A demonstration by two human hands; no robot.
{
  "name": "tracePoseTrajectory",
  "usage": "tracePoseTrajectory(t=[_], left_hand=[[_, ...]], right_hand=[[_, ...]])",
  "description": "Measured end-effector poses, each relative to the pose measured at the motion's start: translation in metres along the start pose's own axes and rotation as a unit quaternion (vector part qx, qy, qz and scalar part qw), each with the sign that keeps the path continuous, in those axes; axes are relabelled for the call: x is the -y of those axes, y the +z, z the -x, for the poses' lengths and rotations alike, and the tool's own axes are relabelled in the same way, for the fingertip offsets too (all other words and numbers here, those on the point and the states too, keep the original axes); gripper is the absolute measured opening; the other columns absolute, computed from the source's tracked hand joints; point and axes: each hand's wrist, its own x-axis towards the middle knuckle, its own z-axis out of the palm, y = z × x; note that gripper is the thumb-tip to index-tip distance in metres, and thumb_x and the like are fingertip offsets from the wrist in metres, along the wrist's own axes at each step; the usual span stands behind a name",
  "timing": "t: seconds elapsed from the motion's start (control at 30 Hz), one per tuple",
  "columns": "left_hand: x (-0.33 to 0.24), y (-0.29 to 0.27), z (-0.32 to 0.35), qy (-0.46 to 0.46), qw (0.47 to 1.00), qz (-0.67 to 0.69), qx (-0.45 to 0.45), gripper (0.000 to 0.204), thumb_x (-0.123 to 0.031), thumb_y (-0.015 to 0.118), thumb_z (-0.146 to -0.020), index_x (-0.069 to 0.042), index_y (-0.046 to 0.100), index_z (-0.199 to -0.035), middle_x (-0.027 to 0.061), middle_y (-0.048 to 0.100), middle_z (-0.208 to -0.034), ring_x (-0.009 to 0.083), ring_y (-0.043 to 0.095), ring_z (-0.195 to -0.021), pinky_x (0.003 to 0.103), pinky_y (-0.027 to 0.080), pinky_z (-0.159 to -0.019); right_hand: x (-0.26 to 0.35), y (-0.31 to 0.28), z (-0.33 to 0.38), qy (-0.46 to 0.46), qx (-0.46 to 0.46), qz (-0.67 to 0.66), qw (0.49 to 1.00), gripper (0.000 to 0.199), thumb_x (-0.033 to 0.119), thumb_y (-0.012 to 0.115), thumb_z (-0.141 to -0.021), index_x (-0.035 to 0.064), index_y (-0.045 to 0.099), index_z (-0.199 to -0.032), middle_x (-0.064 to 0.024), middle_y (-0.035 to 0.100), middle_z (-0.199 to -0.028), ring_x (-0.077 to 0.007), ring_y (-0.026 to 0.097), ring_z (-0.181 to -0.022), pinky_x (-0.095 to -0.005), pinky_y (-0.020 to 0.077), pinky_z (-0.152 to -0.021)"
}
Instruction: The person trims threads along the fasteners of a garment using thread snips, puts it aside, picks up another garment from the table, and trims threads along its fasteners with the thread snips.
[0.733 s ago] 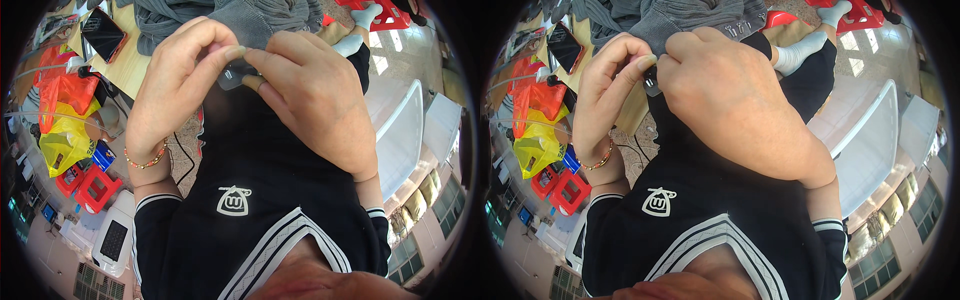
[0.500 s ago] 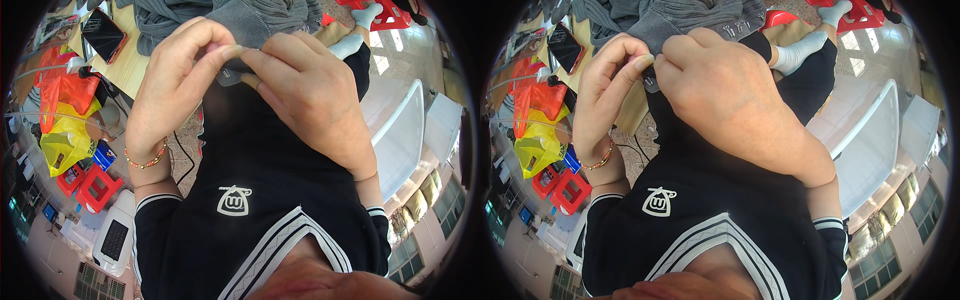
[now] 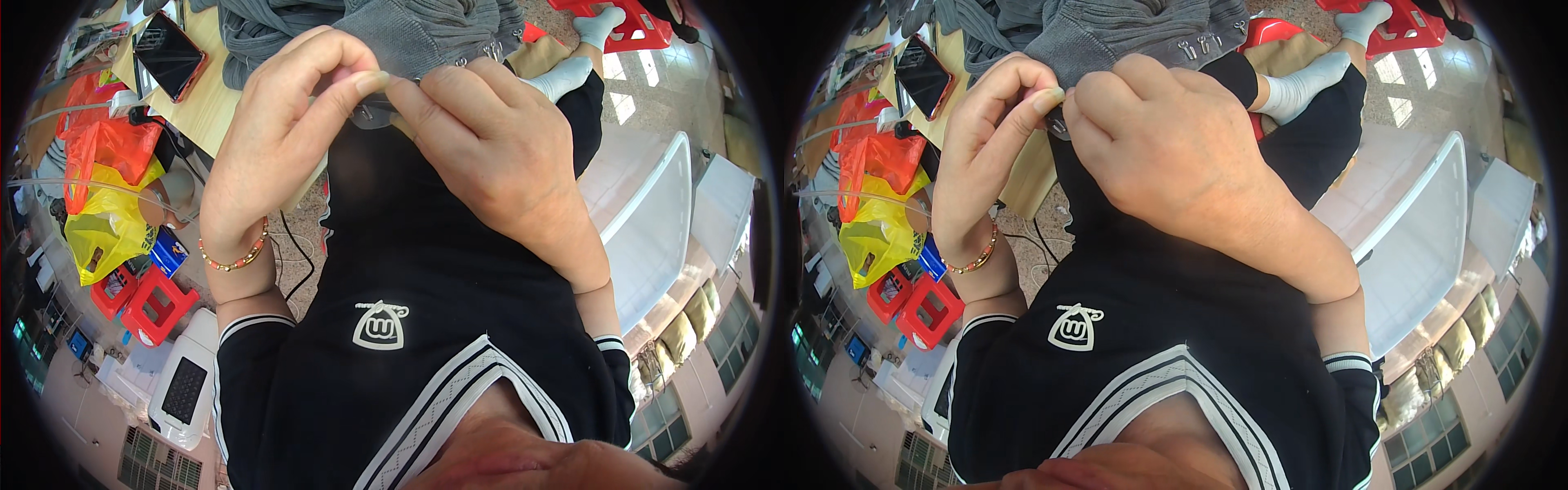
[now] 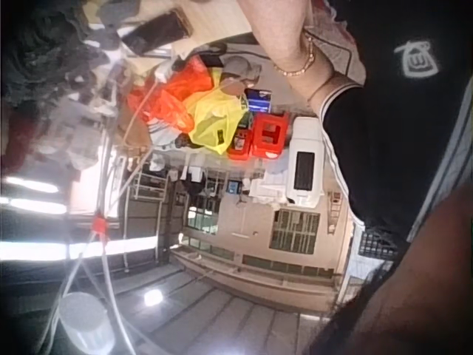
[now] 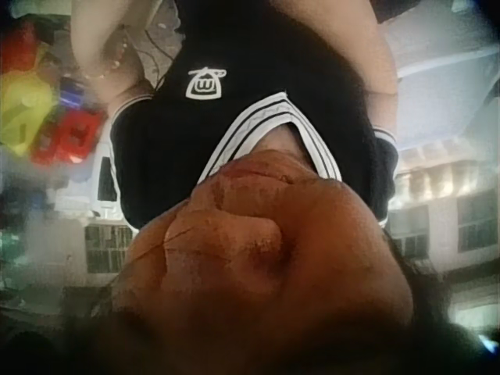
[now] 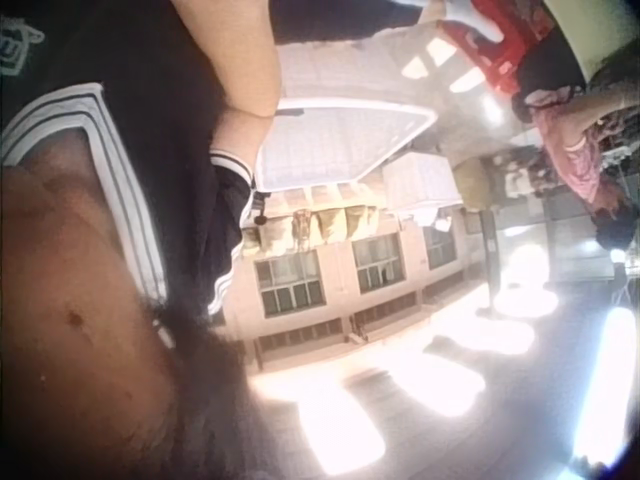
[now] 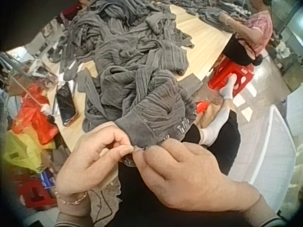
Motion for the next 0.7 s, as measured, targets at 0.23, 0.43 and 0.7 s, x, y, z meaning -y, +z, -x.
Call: tracePoseTrajectory(t=[0.23,0.43,0.7], left_hand=[[0.0,0.004,0.0,0.01,0.999,0.037,-0.037,0.01,-0.008,0.059,-0.091,0.002,0.057,-0.09,0.0039,0.05,-0.079,0.0103,0.046,-0.069,0.024,0.038,-0.062],[-0.005,0.008,0.013,0.052,0.993,-0.042,-0.095,0.005,-0.002,0.06,-0.09,0.002,0.058,-0.09,0.0069,0.055,-0.083,0.0164,0.052,-0.071,0.026,0.042,-0.065],[-0.017,0.021,0.02,0.068,0.983,-0.105,-0.134,0.004,-0.001,0.063,-0.089,0.001,0.06,-0.091,0.0082,0.056,-0.087,0.0163,0.052,-0.071,0.027,0.043,-0.064]], right_hand=[[0.0,-0.008,0.003,0.012,0.017,-0.025,0.999,0.036,0.008,0.077,-0.064,0.005,0.07,-0.099,-0.0016,0.057,-0.084,-0.0172,0.057,-0.068,-0.029,0.0475,-0.055],[-0.017,-0.034,0.021,0.086,0.038,-0.17,0.981,0.045,0.009,0.083,-0.064,0.0033,0.071,-0.107,-0.0078,0.063,-0.086,-0.0201,0.06,-0.07,-0.0294,0.0485,-0.06],[-0.041,-0.006,0.029,0.081,-0.036,-0.153,0.984,0.045,0.01,0.083,-0.066,0.0071,0.073,-0.109,-0.0044,0.064,-0.085,-0.0162,0.058,-0.07,-0.0277,0.0456,-0.061]])
